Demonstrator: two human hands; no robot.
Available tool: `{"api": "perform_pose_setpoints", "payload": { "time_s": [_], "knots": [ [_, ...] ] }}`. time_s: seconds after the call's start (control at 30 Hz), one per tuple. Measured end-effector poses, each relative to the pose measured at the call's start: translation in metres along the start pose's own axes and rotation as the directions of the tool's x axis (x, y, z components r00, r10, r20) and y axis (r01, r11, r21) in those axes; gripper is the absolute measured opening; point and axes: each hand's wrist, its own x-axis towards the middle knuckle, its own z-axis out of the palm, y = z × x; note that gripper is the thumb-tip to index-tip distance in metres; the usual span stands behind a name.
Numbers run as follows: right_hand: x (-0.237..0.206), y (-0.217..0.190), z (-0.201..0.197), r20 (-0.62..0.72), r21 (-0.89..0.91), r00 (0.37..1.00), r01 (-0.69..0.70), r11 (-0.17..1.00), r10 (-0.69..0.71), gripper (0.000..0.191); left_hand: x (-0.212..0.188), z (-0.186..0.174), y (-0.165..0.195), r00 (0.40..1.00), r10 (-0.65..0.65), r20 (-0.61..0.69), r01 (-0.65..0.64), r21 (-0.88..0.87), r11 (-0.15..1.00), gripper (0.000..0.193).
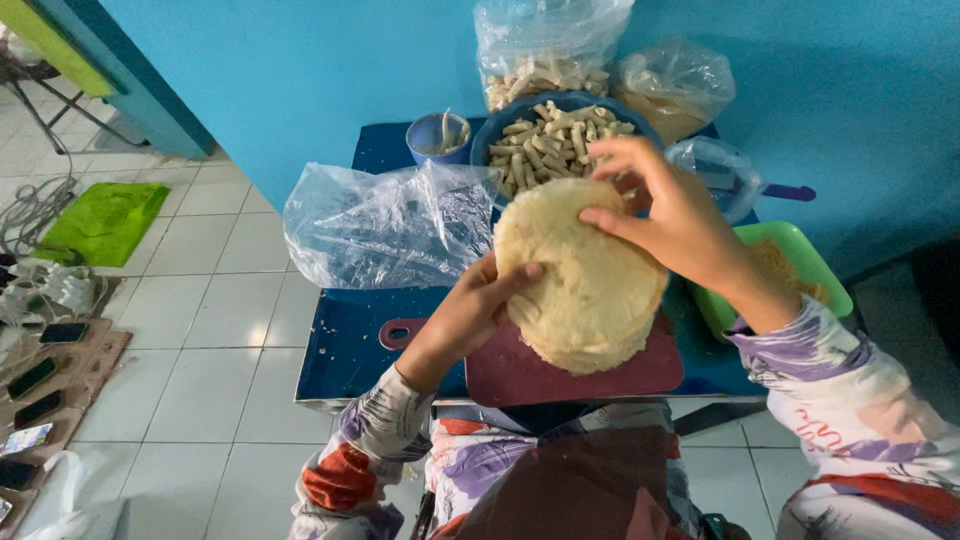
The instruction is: The person presses and flattens a round piece of dough by hand on a cutting board, peels a thin layer off its surface, and then cuts the dough with a knife. A bowl of puffed snack pieces and a container of crumbly topping sit on the table nearby.
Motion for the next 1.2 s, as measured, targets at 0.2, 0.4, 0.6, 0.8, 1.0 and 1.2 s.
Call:
{"api": "perform_pose_setpoints", "payload": {
  "time_s": [0.2, 0.4, 0.6, 0.8, 1.0, 1.2],
  "knots": [
    [-0.037, -0.006, 0.043, 0.077, -0.593, 0.511, 0.714, 0.373, -0.856, 0.031, 0.025, 0.011, 0.009, 0.983, 0.12, -0.137, -0.145, -0.195, 0.97, 0.039],
    [-0.073, -0.027, 0.13, 0.276, -0.341, 0.372, 0.9, 0.271, -0.886, 0.032, 0.021, 0.038, -0.008, 0.97, -0.026, -0.241, -0.037, -0.254, 0.967, 0.038],
    [-0.08, -0.01, 0.149, 0.276, -0.265, 0.332, 0.928, 0.261, -0.902, 0.027, 0.007, 0.012, -0.06, 0.943, -0.071, -0.326, -0.066, -0.392, 0.917, 0.034],
    [-0.073, 0.006, 0.104, 0.247, -0.451, 0.444, 0.839, 0.304, -0.861, 0.022, -0.013, -0.033, -0.084, 0.98, 0.089, -0.176, -0.127, -0.216, 0.968, 0.044],
    [-0.068, -0.007, 0.074, 0.102, -0.257, 0.686, 0.718, 0.647, -0.72, 0.034, -0.057, 0.028, -0.061, 0.967, 0.092, -0.236, -0.173, -0.348, 0.921, 0.066],
    [-0.073, -0.017, 0.055, 0.105, -0.154, 0.807, 0.59, 0.793, -0.581, 0.043, -0.078, 0.065, -0.036, 0.943, 0.246, -0.223, -0.298, -0.242, 0.924, 0.08]
  ]
}}
